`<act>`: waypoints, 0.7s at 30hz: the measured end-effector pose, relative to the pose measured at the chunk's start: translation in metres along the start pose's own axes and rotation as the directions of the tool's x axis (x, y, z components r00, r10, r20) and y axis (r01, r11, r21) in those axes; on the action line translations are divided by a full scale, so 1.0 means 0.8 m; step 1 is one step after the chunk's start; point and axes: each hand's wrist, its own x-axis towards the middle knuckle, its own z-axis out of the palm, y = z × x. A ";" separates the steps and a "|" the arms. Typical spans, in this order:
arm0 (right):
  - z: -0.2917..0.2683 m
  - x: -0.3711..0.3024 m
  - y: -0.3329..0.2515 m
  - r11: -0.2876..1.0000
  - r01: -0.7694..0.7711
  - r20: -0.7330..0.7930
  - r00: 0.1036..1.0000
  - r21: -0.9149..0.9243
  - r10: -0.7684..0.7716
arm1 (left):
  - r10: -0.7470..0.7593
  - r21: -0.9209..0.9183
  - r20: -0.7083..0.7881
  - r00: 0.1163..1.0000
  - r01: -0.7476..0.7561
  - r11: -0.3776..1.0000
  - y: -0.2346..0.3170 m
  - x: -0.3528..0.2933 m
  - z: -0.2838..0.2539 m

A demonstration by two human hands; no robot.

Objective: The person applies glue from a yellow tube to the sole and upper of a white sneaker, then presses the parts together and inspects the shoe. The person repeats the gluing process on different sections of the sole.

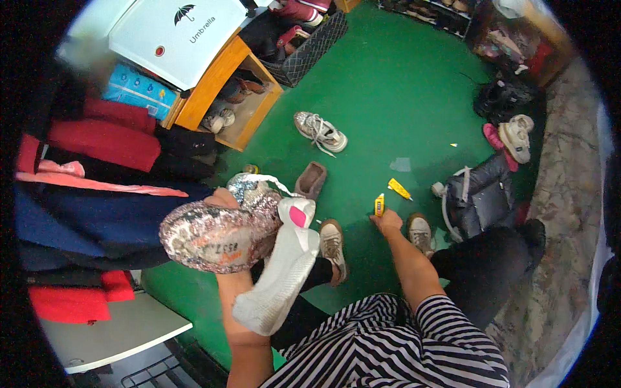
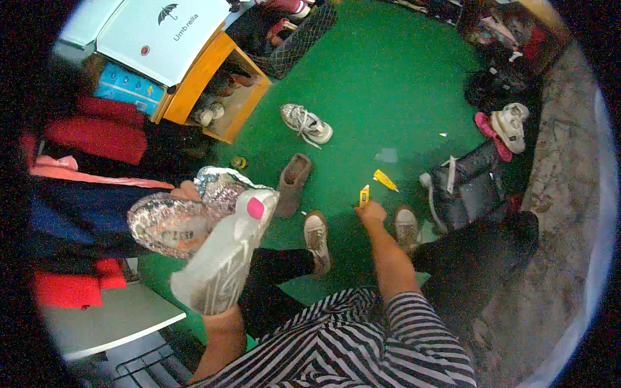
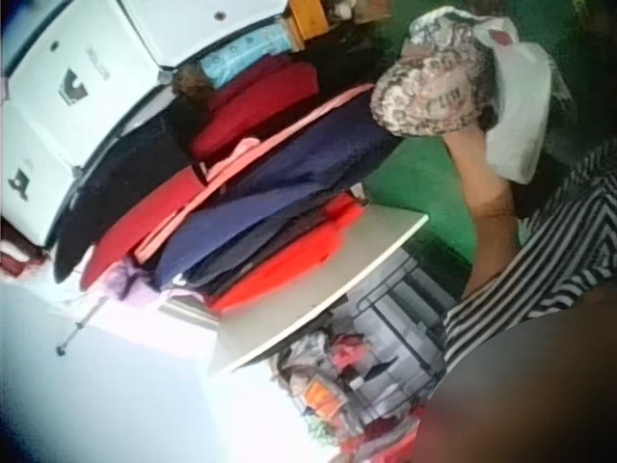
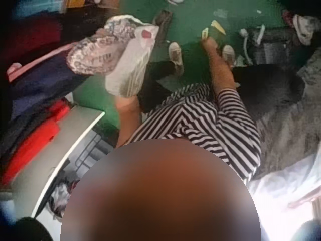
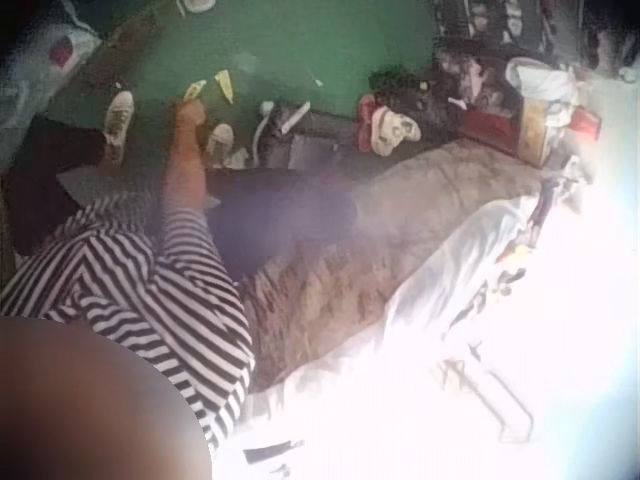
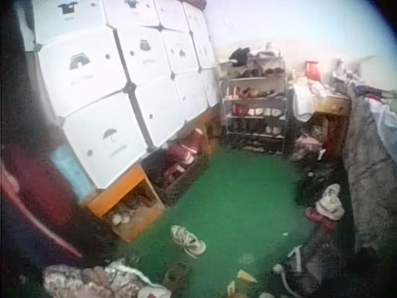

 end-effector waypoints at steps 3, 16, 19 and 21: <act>0.013 0.016 -0.013 0.998 -0.048 0.043 0.998 -0.048 0.050 | 0.004 0.048 0.028 1.000 -0.006 0.999 0.004 0.019 0.000; 0.006 0.011 0.003 0.973 0.193 -0.318 0.937 0.130 -0.144 | 0.149 -0.092 0.139 0.979 -0.137 0.986 0.013 0.048 0.060; -0.041 0.005 -0.024 0.842 0.465 -0.562 0.787 0.273 -0.252 | -0.177 -0.662 0.025 0.984 0.149 0.734 -0.008 0.046 0.065; -0.094 0.004 -0.050 0.714 0.605 -0.688 0.684 0.351 -0.242 | -0.003 -0.337 0.097 0.995 0.035 0.941 -0.007 0.053 0.075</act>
